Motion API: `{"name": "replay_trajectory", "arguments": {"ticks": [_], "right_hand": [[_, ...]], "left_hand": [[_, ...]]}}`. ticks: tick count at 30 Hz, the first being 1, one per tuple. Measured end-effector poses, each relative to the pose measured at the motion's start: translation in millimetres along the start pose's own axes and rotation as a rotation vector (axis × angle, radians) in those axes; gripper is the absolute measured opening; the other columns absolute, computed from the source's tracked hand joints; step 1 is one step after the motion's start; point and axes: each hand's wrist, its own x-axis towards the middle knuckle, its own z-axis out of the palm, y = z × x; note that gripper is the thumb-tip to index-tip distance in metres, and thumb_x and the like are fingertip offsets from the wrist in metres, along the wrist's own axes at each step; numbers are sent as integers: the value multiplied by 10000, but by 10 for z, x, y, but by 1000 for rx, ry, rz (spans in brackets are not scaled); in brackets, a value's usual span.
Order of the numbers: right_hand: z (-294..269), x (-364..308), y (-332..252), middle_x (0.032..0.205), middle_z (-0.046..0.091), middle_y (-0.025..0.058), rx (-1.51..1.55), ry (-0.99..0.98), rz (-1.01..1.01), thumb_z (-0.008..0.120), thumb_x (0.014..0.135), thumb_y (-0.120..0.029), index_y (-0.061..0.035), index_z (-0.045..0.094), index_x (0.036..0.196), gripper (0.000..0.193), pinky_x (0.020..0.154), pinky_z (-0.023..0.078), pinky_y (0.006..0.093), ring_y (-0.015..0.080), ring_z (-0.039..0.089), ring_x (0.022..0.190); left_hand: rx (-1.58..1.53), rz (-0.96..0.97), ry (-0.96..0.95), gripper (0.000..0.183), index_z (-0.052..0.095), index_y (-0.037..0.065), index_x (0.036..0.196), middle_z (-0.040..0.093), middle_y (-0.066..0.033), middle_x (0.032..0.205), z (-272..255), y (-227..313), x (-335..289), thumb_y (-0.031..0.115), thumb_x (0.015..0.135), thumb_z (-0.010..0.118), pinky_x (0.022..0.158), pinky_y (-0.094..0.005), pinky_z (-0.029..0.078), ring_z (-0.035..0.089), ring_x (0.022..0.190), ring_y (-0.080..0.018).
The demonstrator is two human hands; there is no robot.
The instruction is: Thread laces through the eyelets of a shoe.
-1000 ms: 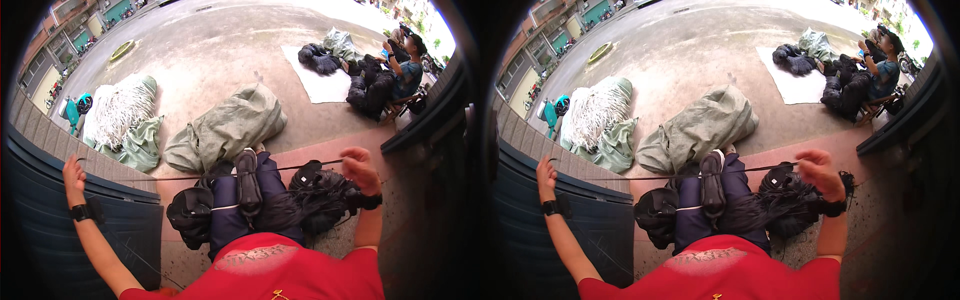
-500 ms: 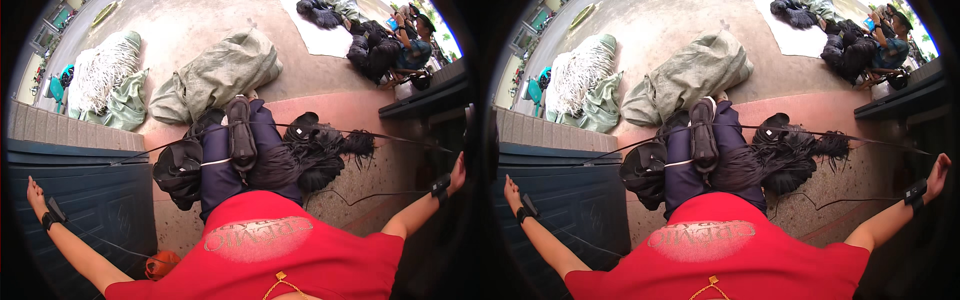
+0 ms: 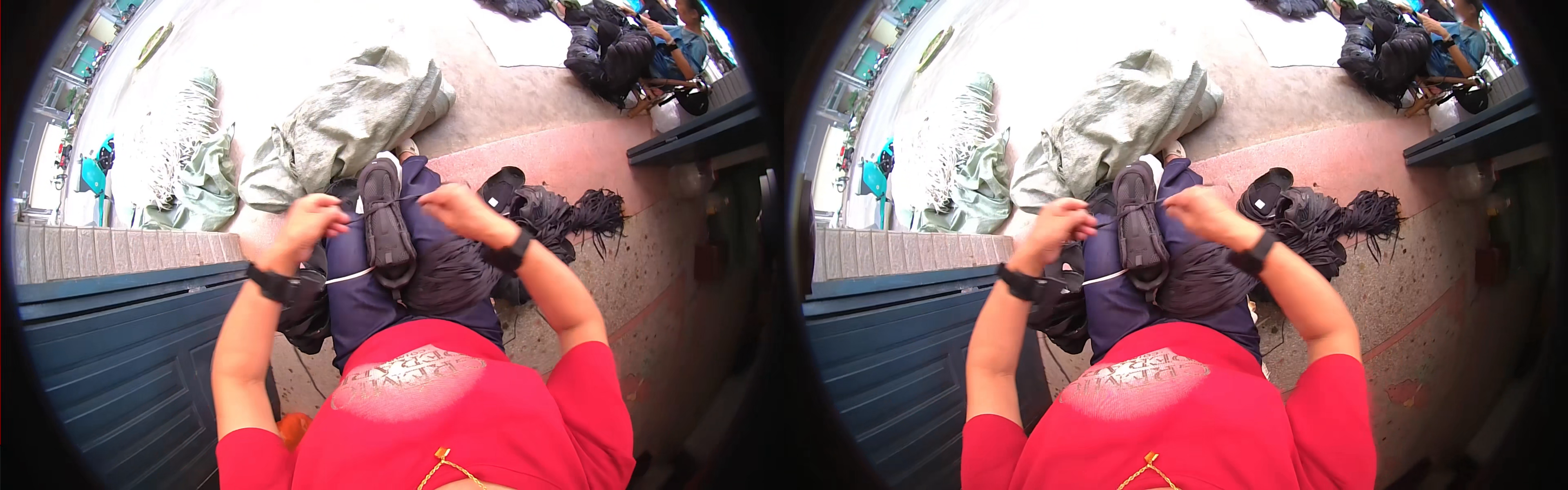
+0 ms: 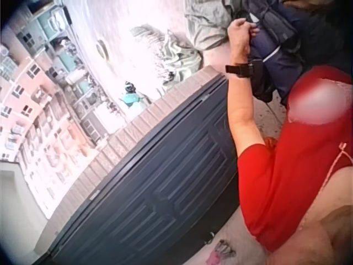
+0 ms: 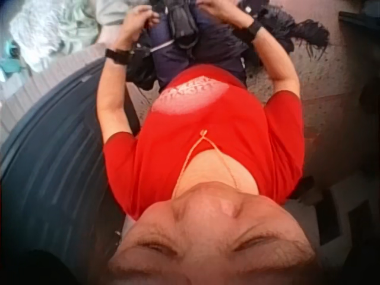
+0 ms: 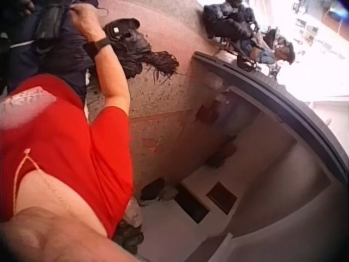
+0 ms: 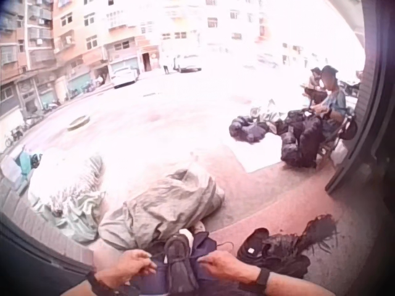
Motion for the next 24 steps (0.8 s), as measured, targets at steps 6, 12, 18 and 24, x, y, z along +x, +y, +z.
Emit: {"name": "replay_trajectory", "arguments": {"ticks": [6, 12, 18, 24], "right_hand": [[543, 127, 77, 790, 600, 95, -255, -97, 139, 561, 725, -201, -107, 658, 755, 138, 690, 407, 406, 265, 550, 824], [668, 269, 152, 806, 546, 72, -517, -17, 128, 549, 698, -173, -107, 652, 712, 123, 676, 374, 402, 249, 485, 854], [637, 414, 232, 770, 519, 66, -563, -39, 79, 542, 699, -161, -114, 626, 692, 96, 652, 369, 408, 254, 481, 813], [636, 474, 272, 772, 574, 82, -559, -183, -23, 533, 703, -171, -124, 625, 730, 107, 670, 383, 444, 273, 519, 828]], "left_hand": [[-161, -215, -154, 111, 449, 15, 918, 563, -132, 858, 572, -212, 448, 74, 833, 488, 653, -297, 482, 592, 765, -223], [-96, -261, -118, 57, 447, 21, 859, 500, -97, 781, 764, -186, 584, 26, 810, 474, 622, -310, 460, 536, 712, -213], [-262, -197, -54, 81, 453, 23, 886, 504, -125, 889, 798, -214, 533, 26, 807, 473, 668, -326, 465, 543, 785, -234], [-421, -77, 9, 13, 504, 63, 833, 545, -34, 782, 840, -586, 471, 58, 821, 509, 635, -306, 478, 563, 761, -170]]}}
